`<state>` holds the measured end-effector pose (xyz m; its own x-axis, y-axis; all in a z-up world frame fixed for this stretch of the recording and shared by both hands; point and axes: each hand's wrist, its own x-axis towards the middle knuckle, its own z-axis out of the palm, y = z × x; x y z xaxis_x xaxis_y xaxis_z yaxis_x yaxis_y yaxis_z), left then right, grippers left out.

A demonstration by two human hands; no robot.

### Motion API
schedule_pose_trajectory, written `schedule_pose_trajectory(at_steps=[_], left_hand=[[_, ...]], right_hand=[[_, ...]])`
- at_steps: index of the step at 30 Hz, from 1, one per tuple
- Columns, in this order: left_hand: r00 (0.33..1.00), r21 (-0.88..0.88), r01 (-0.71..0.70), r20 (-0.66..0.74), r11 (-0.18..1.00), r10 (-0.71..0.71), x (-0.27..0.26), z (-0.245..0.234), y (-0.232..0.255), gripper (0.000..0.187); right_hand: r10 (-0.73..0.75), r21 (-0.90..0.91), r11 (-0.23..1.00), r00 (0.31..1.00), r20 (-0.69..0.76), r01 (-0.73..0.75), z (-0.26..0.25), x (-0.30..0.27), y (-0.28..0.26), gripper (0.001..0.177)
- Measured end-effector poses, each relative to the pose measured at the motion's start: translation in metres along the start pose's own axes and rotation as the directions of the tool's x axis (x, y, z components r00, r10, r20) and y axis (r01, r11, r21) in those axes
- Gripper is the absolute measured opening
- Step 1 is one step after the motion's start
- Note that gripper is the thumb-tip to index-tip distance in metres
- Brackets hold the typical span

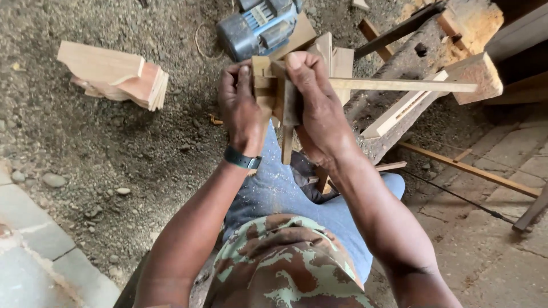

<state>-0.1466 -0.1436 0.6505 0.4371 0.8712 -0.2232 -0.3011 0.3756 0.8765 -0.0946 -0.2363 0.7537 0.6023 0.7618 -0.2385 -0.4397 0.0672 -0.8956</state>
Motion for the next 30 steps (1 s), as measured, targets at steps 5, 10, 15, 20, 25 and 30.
schedule_pose_trajectory(at_steps=[5, 10, 15, 20, 25, 30], left_hand=[[0.98, 0.179, -0.2, 0.014, 0.963, 0.201, 0.0, 0.001, -0.004, 0.008], [0.972, 0.129, -0.236, 0.018, 0.963, 0.236, 0.002, 0.0, -0.011, 0.012], [0.964, 0.207, -0.264, 0.022, 0.942, 0.265, -0.003, 0.001, -0.01, 0.015], [0.945, 0.285, -0.319, 0.017, 0.904, 0.327, -0.016, -0.002, -0.016, 0.02], [0.952, 0.232, -0.306, 0.089, 0.923, 0.294, -0.029, -0.002, -0.011, 0.03], [0.911, 0.227, -0.411, 0.115, 0.883, 0.395, -0.048, -0.003, 0.001, 0.032]], right_hand=[[-0.079, 0.082, 0.994, 0.997, 0.004, 0.078, 0.002, -0.008, 0.005, 0.025], [-0.138, 0.093, 0.986, 0.989, -0.048, 0.142, 0.004, -0.01, 0.013, 0.018], [-0.181, 0.137, 0.971, 0.979, -0.098, 0.194, 0.0, -0.01, 0.027, 0.021], [-0.224, 0.07, 0.97, 0.966, -0.128, 0.234, -0.007, -0.003, 0.039, 0.017], [-0.369, -0.061, 0.929, 0.911, -0.182, 0.364, -0.012, 0.037, 0.039, 0.022], [-0.291, 0.015, 0.953, 0.929, -0.226, 0.302, -0.021, 0.05, 0.046, 0.027]])
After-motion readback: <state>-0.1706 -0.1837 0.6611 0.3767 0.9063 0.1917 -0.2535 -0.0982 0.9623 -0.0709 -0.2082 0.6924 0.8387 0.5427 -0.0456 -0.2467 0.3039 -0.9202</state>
